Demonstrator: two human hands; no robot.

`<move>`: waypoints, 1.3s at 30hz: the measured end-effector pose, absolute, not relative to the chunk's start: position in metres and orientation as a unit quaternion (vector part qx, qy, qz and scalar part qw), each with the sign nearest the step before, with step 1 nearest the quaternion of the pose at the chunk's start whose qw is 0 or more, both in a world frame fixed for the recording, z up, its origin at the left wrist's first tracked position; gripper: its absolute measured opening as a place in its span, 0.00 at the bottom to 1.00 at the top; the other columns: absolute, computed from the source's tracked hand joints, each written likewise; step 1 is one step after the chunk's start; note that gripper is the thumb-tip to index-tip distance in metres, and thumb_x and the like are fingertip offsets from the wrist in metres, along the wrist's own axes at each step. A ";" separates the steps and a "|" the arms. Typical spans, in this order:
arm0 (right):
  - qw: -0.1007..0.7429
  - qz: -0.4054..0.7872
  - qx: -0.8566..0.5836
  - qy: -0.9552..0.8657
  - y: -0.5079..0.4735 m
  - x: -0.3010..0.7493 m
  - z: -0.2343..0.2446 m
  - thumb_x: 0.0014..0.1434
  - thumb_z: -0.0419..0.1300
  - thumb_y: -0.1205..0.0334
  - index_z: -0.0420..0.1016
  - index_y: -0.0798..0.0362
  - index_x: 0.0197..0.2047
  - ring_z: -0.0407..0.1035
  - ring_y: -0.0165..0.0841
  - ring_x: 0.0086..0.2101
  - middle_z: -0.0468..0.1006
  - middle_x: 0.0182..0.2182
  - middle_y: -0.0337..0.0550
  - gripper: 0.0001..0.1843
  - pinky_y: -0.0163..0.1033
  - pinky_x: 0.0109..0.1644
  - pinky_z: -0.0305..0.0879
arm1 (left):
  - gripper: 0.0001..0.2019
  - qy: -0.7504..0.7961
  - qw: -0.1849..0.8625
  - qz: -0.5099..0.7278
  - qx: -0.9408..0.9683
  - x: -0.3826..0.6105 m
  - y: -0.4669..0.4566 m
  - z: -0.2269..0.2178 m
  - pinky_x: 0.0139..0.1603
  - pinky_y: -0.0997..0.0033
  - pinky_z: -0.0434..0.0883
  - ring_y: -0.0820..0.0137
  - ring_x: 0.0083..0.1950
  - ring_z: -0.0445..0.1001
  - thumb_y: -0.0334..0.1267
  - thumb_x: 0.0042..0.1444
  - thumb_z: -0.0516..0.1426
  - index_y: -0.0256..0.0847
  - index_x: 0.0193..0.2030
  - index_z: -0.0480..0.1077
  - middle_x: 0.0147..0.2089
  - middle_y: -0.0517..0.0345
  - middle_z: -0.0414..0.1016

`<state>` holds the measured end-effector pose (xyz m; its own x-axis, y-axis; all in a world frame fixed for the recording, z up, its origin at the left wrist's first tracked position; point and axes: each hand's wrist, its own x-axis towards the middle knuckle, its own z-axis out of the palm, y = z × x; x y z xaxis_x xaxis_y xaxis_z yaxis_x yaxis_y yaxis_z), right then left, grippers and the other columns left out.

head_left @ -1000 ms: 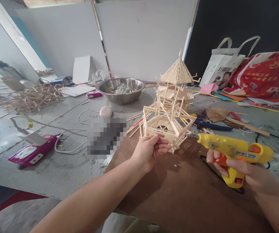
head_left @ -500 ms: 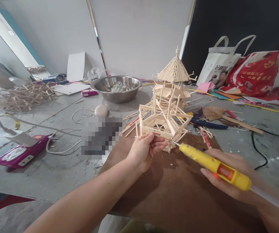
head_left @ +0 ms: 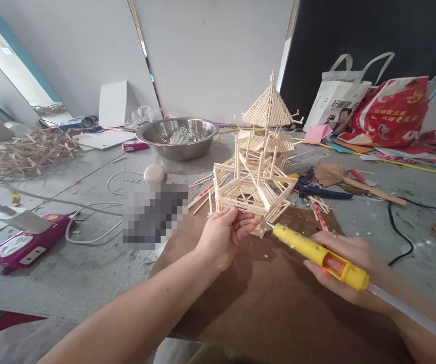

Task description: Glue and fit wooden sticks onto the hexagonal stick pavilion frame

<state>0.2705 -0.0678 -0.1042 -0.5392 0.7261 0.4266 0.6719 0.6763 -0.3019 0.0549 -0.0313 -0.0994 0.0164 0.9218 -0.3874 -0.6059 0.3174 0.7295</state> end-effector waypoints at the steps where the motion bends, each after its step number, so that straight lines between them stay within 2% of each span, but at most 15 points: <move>1: 0.265 0.050 -0.399 -0.876 -0.068 0.271 -0.105 0.54 0.53 0.61 0.62 0.50 0.32 0.63 0.27 0.18 0.69 0.20 0.35 0.03 0.33 0.22 0.56 | 0.14 0.429 0.689 0.555 0.183 0.055 -0.031 -0.099 0.25 0.81 0.74 0.72 0.24 0.76 0.28 0.59 0.47 0.27 0.25 0.68 0.25 0.46 0.74; 31: 0.280 0.041 -0.395 -0.874 -0.068 0.268 -0.111 0.55 0.52 0.60 0.61 0.50 0.33 0.67 0.29 0.21 0.71 0.22 0.37 0.03 0.33 0.24 0.58 | 0.16 0.430 0.697 0.537 0.202 0.054 -0.031 -0.099 0.25 0.82 0.73 0.73 0.24 0.76 0.29 0.60 0.46 0.27 0.25 0.68 0.24 0.47 0.74; 39: 0.271 -0.027 -0.386 -0.881 -0.067 0.269 -0.117 0.55 0.51 0.61 0.62 0.52 0.35 0.68 0.30 0.22 0.71 0.23 0.39 0.05 0.34 0.25 0.58 | 0.14 0.428 0.697 0.540 0.199 0.053 -0.031 -0.101 0.25 0.81 0.73 0.72 0.24 0.76 0.29 0.59 0.47 0.28 0.27 0.69 0.24 0.47 0.75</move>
<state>0.2693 -0.0670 -0.1168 -0.5547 0.6657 0.4993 0.6949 0.7006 -0.1620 0.0534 -0.0307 -0.1005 0.0497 0.9230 -0.3815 -0.5829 0.3370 0.7393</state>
